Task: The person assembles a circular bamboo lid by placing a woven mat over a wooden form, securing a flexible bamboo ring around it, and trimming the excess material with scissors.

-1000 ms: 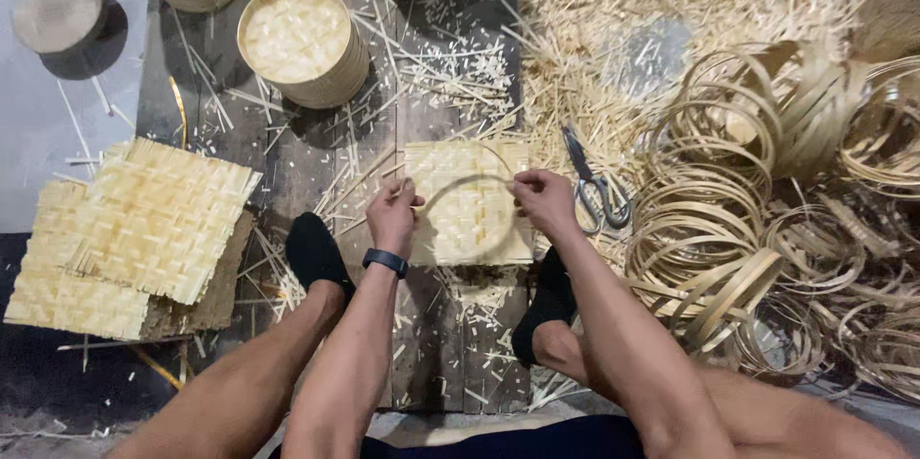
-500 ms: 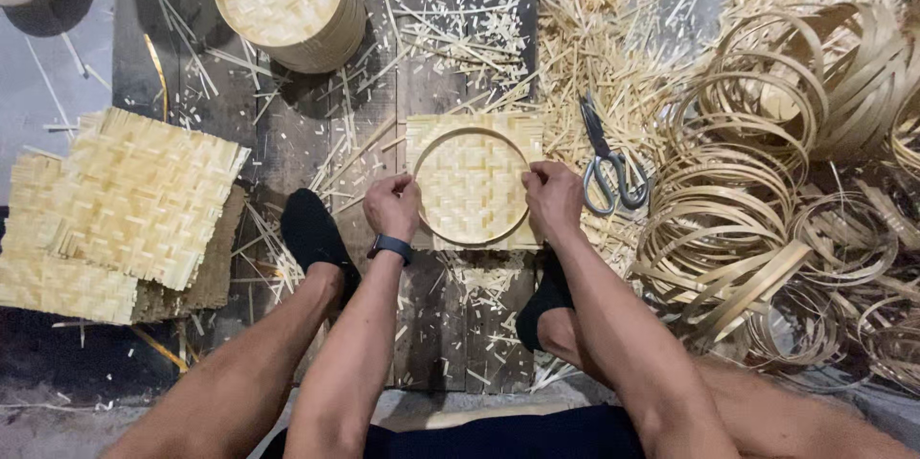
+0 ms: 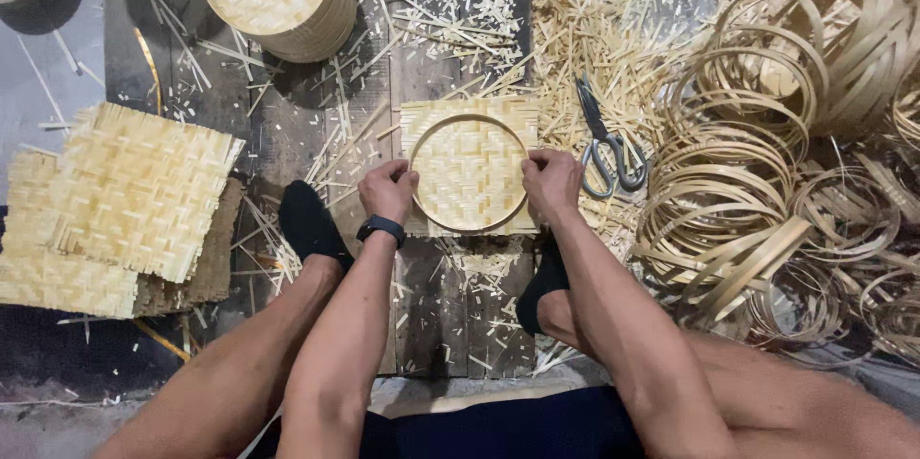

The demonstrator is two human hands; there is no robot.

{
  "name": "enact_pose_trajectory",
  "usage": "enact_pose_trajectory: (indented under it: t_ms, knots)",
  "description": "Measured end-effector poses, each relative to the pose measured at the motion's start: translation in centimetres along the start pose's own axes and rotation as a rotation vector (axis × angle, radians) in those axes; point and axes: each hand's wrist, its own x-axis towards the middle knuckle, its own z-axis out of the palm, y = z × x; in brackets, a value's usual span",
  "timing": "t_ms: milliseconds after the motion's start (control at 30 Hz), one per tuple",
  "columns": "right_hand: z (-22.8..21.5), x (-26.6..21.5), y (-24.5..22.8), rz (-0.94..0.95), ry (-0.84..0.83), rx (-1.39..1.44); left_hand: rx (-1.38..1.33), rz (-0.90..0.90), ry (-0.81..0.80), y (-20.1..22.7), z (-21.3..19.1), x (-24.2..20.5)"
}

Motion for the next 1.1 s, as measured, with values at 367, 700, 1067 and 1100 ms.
enact_pose_trajectory:
  t_ms: [367, 700, 1067, 1100]
  knots:
    - [1.2, 0.6, 1.1, -0.029, 0.035, -0.023, -0.025, -0.083, -0.085, -3.7, 1.5, 2.9]
    - [3.5, 1.9, 3.8, 0.000, 0.043, 0.075, 0.072, -0.129, -0.128, -4.7, 2.3, 4.1]
    - [3.7, 3.9, 5.5, -0.031, -0.048, 0.054, -0.081, -0.124, -0.165, -7.7, 3.0, 4.5]
    - [3.6, 3.9, 5.6, -0.015, -0.057, 0.060, -0.151, -0.142, -0.180, -8.0, 3.2, 4.7]
